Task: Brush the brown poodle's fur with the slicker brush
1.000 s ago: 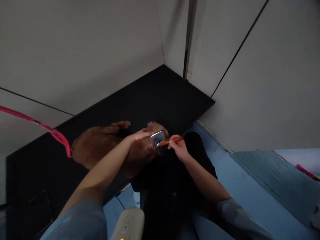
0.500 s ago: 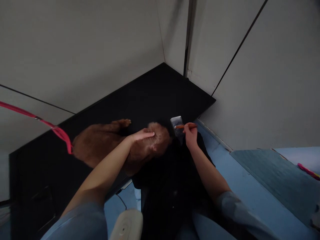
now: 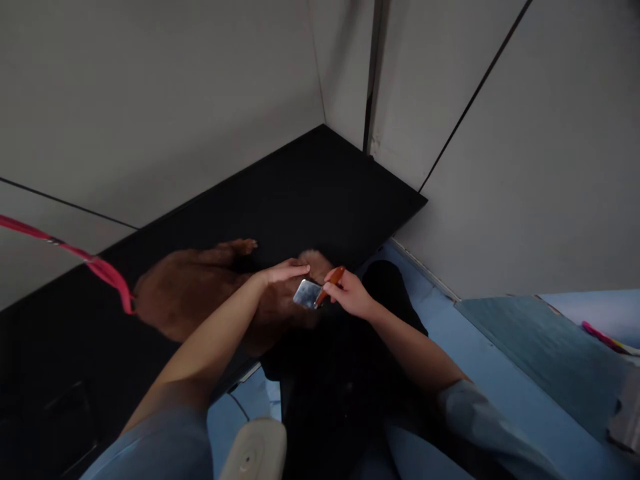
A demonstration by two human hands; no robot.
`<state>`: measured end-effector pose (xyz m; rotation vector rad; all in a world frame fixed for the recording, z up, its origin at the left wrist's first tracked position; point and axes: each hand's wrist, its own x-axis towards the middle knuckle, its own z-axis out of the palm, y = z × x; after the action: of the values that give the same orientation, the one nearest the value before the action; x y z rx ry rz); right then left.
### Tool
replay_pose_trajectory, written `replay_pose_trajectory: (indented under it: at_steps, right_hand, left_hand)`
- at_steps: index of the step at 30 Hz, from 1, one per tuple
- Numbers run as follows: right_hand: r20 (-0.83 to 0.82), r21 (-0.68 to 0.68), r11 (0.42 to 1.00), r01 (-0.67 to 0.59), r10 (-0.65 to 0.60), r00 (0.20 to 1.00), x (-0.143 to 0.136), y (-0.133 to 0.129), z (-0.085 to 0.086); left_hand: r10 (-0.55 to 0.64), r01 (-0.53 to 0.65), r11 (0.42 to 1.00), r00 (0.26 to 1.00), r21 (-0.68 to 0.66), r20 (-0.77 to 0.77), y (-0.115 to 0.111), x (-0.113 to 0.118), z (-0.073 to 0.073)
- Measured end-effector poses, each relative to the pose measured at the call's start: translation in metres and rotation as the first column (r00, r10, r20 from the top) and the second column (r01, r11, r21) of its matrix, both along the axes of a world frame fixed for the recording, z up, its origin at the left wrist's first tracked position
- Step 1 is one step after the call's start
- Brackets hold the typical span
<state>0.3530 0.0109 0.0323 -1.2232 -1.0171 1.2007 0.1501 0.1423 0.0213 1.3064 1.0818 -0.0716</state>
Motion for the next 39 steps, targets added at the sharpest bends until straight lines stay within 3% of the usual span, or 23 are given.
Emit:
replay_pose_trajectory:
  at_steps: [2,4,5,6,8,10,11,15,16,19,20,22,24,25,26,28,30,32,34,35,36,38,39]
  right_hand:
    - [0.042,-0.008,0.991,0.134,-0.134,0.99,0.005,0.003,0.004]
    - [0.083,0.053,0.925,0.377,-0.381,0.921,0.01,0.005,0.009]
    - [0.086,0.085,0.899,0.43,-0.436,0.896,0.011,0.004,0.011]
    - [0.08,0.1,0.907,0.409,-0.417,0.905,0.01,0.003,0.013]
    - [0.051,0.07,0.981,0.18,-0.184,0.982,0.005,-0.001,0.013]
    - [0.011,0.008,1.0,-0.019,0.019,1.0,-0.001,-0.003,0.01]
    - [0.006,-0.016,1.0,-0.014,0.014,1.0,-0.002,-0.003,0.008]
    - [0.043,0.001,0.948,0.319,-0.318,0.947,-0.005,-0.004,0.007]
    - [0.038,0.012,0.953,0.303,-0.304,0.952,-0.006,-0.005,0.007]
    - [0.003,-0.026,0.997,0.076,-0.076,0.997,-0.011,-0.007,0.005]
    - [-0.002,-0.047,0.997,0.054,-0.054,0.999,-0.01,-0.006,0.004]
    - [0.019,-0.053,0.979,0.198,-0.197,0.98,-0.006,-0.002,0.004]
    - [0.055,0.004,0.912,0.41,-0.409,0.911,-0.001,-0.001,0.006]
    - [0.065,0.034,0.896,0.442,-0.444,0.894,-0.001,-0.001,0.007]
    - [0.073,0.05,0.913,0.405,-0.408,0.91,-0.002,-0.003,0.007]
    - [0.085,0.024,0.981,0.192,-0.194,0.977,-0.006,-0.006,0.007]
    - [0.1,-0.025,0.996,0.088,-0.085,0.991,-0.008,-0.007,0.006]
    - [0.136,-0.015,0.964,0.266,-0.262,0.956,-0.005,-0.006,0.006]
    - [0.147,0.041,0.879,0.474,-0.475,0.868,-0.002,-0.006,0.007]
    - [0.14,0.057,0.874,0.482,-0.485,0.863,-0.003,-0.007,0.007]
    - [0.131,0.057,0.909,0.413,-0.417,0.9,-0.005,-0.009,0.007]
    - [0.12,0.014,0.987,0.162,-0.163,0.979,-0.011,-0.01,0.005]
    - [0.118,-0.015,0.996,0.083,-0.081,0.99,-0.013,-0.009,0.002]
  left_hand:
    - [-0.043,0.043,0.999,0.999,0.003,0.005,0.0,0.0,0.0]
    - [-0.061,0.06,0.998,0.998,0.033,0.033,0.0,0.0,0.0]
    - [-0.07,0.068,0.996,0.996,0.052,0.046,0.0,0.0,0.0]
    - [-0.083,0.08,0.995,0.995,0.065,0.05,0.0,0.001,0.0]
    - [-0.104,0.102,0.992,0.994,0.071,0.027,0.0,0.002,-0.001]
    - [-0.093,0.093,0.993,0.996,0.066,-0.009,-0.001,0.003,-0.003]
    - [-0.083,0.084,0.994,0.996,0.068,-0.022,-0.001,0.003,-0.003]
    - [-0.097,0.093,0.989,0.995,0.116,0.023,0.003,0.001,-0.004]
    - [-0.114,0.109,0.985,0.993,0.137,0.028,0.004,0.001,-0.004]
    - [-0.161,0.167,0.966,0.986,0.196,-0.045,0.006,0.002,-0.006]
    - [-0.172,0.184,0.963,0.982,0.198,-0.073,0.006,0.002,-0.006]
    - [-0.194,0.209,0.96,0.976,0.186,-0.097,0.005,0.001,-0.006]
    - [-0.2,0.213,0.959,0.976,0.188,-0.084,0.005,0.002,-0.005]
    - [-0.203,0.215,0.958,0.976,0.19,-0.082,0.005,0.003,-0.005]
    - [-0.213,0.227,0.955,0.973,0.191,-0.089,0.006,0.004,-0.004]
    - [-0.247,0.265,0.946,0.962,0.184,-0.117,0.006,0.006,-0.004]
    - [-0.261,0.283,0.942,0.956,0.182,-0.134,0.005,0.007,-0.003]
    - [-0.241,0.267,0.942,0.96,0.206,-0.142,0.004,0.007,-0.003]
    - [-0.204,0.24,0.946,0.963,0.218,-0.174,0.004,0.007,-0.002]
    - [-0.193,0.235,0.946,0.962,0.222,-0.194,0.004,0.007,-0.002]
    - [-0.188,0.235,0.947,0.958,0.218,-0.217,0.005,0.007,-0.003]
    - [-0.188,0.24,0.952,0.949,0.191,-0.252,0.007,0.008,-0.004]
    - [-0.182,0.232,0.956,0.948,0.177,-0.261,0.008,0.008,-0.005]
